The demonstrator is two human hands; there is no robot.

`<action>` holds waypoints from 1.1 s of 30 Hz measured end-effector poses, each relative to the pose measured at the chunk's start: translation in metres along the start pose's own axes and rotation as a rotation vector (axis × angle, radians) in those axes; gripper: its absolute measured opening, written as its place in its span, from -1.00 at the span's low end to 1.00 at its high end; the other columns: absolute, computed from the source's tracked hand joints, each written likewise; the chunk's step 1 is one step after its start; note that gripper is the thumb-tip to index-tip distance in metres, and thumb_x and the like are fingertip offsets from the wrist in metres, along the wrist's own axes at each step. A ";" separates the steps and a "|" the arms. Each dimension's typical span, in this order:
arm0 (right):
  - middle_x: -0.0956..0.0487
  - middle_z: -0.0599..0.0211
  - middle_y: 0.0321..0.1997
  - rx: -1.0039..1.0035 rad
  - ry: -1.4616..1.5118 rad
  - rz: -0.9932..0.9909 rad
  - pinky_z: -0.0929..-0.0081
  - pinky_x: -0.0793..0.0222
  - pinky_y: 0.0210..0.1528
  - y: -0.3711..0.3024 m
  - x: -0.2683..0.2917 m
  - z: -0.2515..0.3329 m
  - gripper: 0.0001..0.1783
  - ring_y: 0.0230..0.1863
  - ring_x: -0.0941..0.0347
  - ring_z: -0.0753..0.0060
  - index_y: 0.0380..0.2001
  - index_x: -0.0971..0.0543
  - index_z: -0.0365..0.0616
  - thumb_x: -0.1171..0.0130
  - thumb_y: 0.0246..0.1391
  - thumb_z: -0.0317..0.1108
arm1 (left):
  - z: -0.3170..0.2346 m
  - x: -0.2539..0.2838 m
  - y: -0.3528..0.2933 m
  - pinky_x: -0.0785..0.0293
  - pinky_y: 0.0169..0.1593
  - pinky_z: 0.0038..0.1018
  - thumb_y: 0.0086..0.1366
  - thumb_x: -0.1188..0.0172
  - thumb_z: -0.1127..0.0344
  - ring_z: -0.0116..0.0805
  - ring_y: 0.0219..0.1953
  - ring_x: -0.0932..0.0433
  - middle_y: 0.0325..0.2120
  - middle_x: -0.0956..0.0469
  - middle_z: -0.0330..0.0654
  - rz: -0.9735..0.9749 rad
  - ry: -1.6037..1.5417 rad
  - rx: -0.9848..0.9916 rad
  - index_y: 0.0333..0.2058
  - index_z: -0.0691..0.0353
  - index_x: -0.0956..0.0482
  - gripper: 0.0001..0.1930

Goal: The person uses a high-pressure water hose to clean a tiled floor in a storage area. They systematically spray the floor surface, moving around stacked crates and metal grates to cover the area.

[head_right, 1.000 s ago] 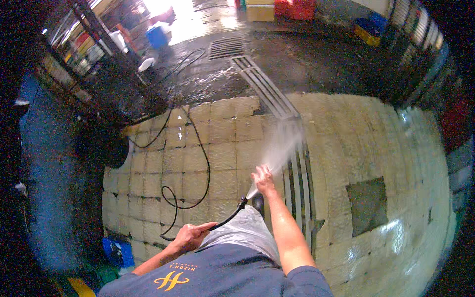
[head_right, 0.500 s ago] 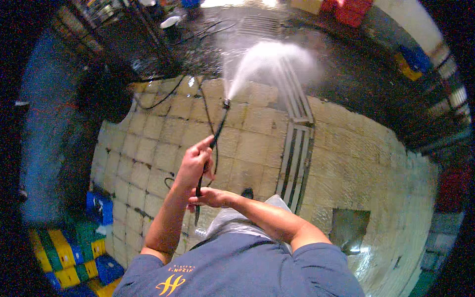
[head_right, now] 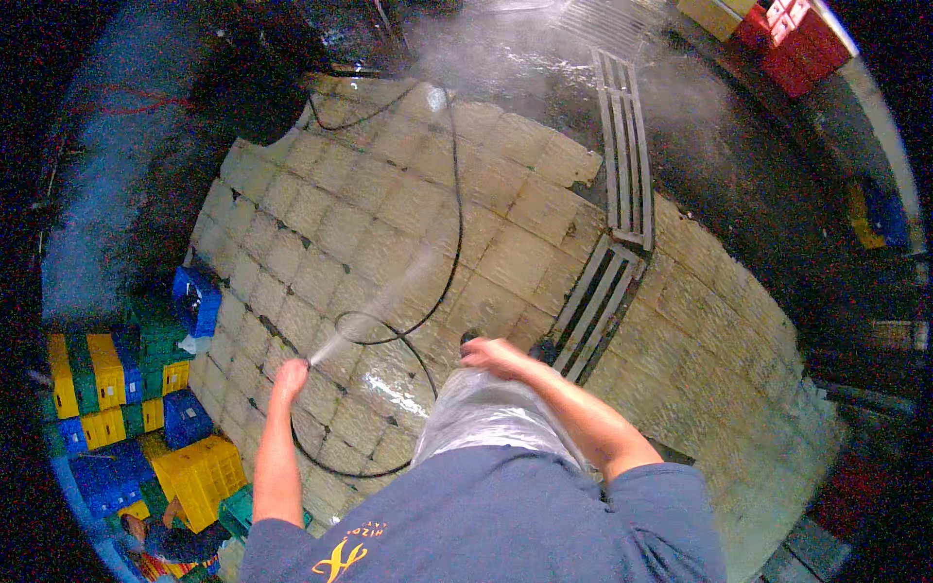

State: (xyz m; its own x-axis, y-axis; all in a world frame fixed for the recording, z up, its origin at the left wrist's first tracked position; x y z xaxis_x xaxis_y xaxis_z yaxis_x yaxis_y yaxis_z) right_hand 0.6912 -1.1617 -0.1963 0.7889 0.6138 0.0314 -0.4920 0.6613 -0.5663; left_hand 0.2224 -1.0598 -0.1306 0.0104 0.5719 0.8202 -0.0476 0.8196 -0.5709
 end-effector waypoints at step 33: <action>-0.60 0.20 -0.23 -0.608 0.424 -1.009 0.41 -0.52 -0.34 -0.323 0.083 -0.173 -0.60 -0.36 -0.58 0.38 -0.01 -0.45 -0.28 -0.04 0.27 -0.17 | -0.325 0.067 0.031 -0.49 -0.15 0.00 0.27 -0.10 0.27 0.23 -0.22 -0.57 -0.32 -0.60 0.16 -0.075 -0.356 -0.460 -0.13 0.24 -0.40 -0.74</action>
State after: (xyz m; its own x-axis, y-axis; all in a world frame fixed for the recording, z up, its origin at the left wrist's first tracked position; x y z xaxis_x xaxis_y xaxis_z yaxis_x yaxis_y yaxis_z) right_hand 0.9786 -1.3988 -0.1532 0.8263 -0.3122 0.4687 0.5608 0.3802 -0.7355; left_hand 0.5461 -0.9853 -0.1051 -0.3434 0.5305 0.7750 0.3794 0.8332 -0.4023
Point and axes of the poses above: each hand's wrist, its own y-axis towards the middle knuckle, its own x-axis out of the back of the hand, z = x × y, the point moved 9 cm from there along y, towards the middle knuckle
